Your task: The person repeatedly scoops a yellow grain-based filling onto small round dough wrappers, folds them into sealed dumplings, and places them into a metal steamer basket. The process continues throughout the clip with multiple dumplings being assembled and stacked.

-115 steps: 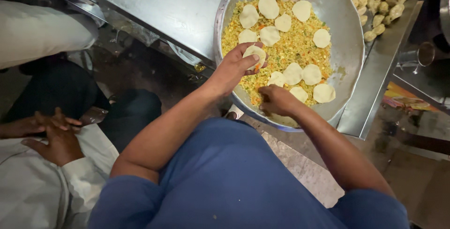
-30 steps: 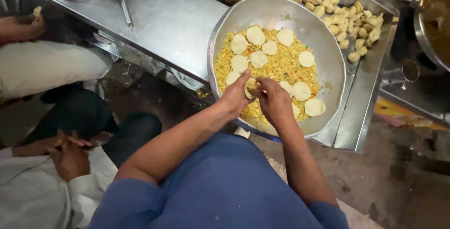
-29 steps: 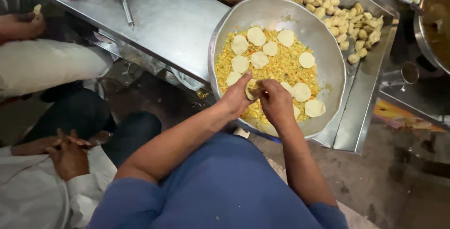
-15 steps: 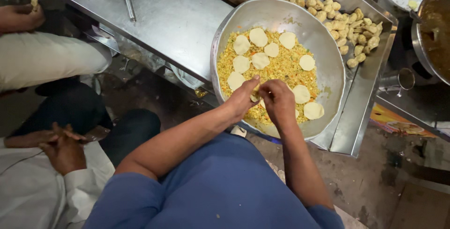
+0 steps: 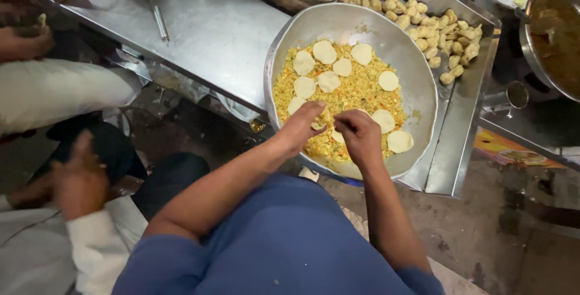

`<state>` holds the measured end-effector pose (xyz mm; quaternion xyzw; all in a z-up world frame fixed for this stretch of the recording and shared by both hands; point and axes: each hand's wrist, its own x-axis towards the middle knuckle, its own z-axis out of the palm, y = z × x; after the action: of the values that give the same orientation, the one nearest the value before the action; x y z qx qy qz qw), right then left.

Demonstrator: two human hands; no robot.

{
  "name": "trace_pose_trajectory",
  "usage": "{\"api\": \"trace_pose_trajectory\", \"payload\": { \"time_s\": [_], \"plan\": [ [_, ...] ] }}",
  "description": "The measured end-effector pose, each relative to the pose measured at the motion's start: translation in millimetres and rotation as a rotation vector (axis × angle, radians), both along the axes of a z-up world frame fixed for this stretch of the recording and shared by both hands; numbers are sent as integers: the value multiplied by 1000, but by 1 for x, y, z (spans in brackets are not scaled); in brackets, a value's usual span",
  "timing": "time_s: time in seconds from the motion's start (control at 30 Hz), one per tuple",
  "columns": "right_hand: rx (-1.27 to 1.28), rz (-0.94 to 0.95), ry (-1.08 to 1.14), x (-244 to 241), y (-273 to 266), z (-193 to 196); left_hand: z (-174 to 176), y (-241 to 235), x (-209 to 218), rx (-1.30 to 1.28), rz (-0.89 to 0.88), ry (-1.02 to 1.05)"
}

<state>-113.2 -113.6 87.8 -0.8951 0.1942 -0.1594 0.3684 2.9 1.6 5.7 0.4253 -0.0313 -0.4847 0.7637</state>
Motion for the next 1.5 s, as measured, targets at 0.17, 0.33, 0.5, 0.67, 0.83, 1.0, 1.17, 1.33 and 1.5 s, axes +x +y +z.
{"api": "trace_pose_trajectory", "payload": {
  "time_s": [0.17, 0.33, 0.5, 0.67, 0.83, 1.0, 1.17, 1.33, 1.5],
  "plan": [
    [120, 158, 298, -21, 10, -3, 6, 15, 18, 29, -61, -108],
    [178, 124, 439, -24, 14, -6, 16, 18, 26, -4, -95, -232],
    [-46, 184, 262, -24, 12, -14, 21, 18, 29, 89, -78, -289],
    [-17, 291, 285, -24, 11, -9, 19, 14, 33, 88, -87, -271],
    [33, 26, 473, -20, 19, 3, 19, 16, 37, 73, -151, -265],
    [49, 108, -19, -20, 10, 3, 30, 18, 36, 96, -205, -316],
    [121, -2, 153, -16, -3, -7, 37, 18, 35, 199, -250, -335],
    [74, 189, 276, -19, -18, -6, 32, 13, 31, 171, -184, -372],
    [-10, 403, 325, -27, -22, -6, 23, 11, 28, 194, -108, -324]
  ]
}}
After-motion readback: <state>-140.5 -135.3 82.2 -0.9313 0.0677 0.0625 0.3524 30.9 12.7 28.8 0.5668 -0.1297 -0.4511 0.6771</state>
